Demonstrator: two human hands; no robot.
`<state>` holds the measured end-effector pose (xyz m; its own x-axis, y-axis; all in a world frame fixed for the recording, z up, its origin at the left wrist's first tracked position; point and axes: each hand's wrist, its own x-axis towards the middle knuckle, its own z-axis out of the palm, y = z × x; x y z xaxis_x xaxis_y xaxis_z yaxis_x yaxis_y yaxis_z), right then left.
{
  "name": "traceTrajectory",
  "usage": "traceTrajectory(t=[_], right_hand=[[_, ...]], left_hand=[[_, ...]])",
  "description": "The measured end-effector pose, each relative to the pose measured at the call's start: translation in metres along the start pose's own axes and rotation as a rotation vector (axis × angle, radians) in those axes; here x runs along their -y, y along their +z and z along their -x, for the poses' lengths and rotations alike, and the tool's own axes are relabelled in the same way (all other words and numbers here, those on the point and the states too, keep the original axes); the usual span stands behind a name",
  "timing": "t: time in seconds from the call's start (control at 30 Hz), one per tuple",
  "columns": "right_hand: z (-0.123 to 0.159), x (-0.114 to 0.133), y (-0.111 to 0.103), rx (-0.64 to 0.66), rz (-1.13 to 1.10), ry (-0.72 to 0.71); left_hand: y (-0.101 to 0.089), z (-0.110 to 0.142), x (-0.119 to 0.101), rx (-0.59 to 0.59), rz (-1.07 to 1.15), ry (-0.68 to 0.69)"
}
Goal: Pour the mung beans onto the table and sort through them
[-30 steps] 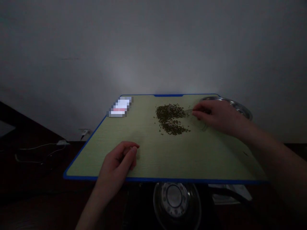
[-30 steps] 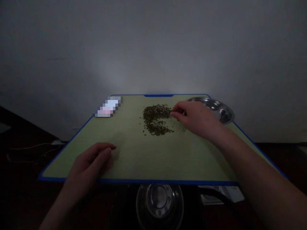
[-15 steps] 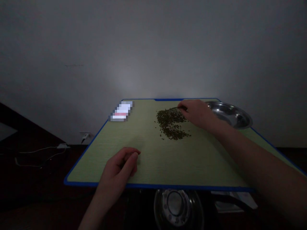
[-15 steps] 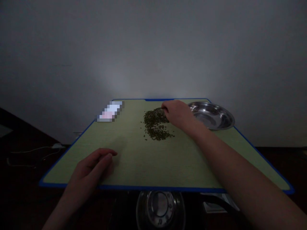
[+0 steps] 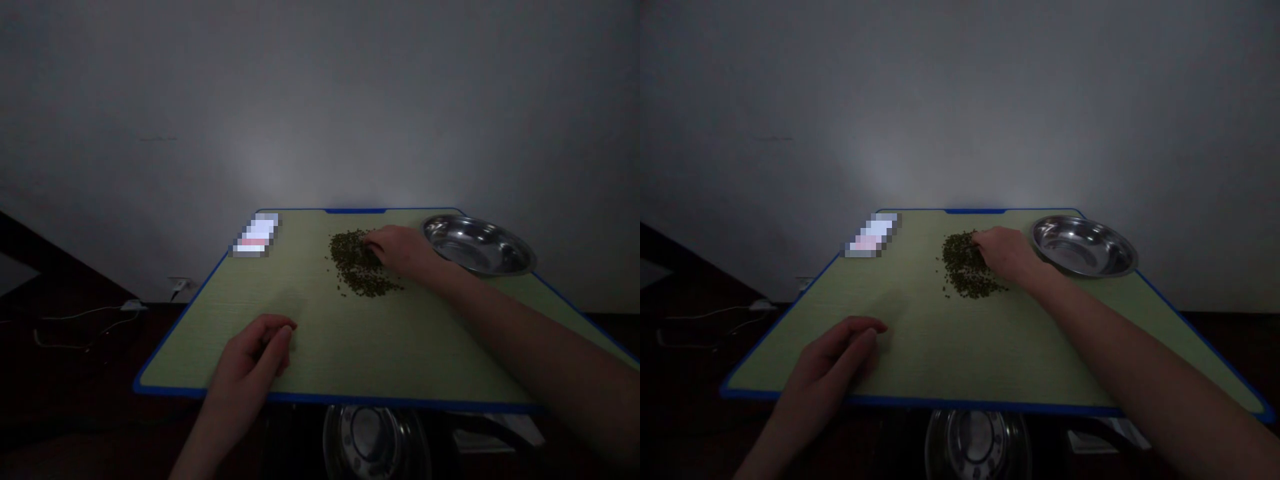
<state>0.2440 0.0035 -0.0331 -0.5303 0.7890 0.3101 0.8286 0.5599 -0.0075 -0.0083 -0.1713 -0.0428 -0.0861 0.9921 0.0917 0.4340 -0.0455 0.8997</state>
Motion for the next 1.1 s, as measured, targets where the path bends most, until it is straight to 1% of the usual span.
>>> traceTrajectory(t=[0.17, 0.3, 0.4, 0.5, 0.63, 0.73, 0.87, 1.1], right_hand=[[0.009, -0.002, -0.007, 0.021, -0.016, -0.031], [0.014, -0.003, -0.023, 0.002, -0.042, -0.032], [0.025, 0.003, -0.038, -0.019, -0.101, -0.024], [0.041, 0.015, -0.045, 0.028, -0.231, -0.022], [0.055, 0.032, -0.039, 0.114, -0.388, -0.050], [0.053, 0.039, -0.032, 0.150, -0.406, -0.056], [0.042, 0.037, -0.025, 0.152, -0.369, -0.040], [0.027, 0.026, -0.017, 0.104, -0.322, -0.066]], left_hand=[[0.000, 0.000, 0.002, -0.002, 0.007, 0.003], [-0.001, 0.001, 0.001, 0.008, 0.002, 0.003], [-0.001, 0.002, 0.001, 0.003, 0.006, -0.002], [0.000, 0.001, 0.002, 0.002, 0.005, 0.009], [0.000, 0.001, 0.002, -0.003, -0.004, 0.027], [-0.001, 0.001, 0.002, -0.005, -0.003, 0.033], [-0.001, 0.000, 0.001, -0.006, -0.002, 0.022], [0.000, 0.000, 0.000, -0.013, 0.009, 0.022]])
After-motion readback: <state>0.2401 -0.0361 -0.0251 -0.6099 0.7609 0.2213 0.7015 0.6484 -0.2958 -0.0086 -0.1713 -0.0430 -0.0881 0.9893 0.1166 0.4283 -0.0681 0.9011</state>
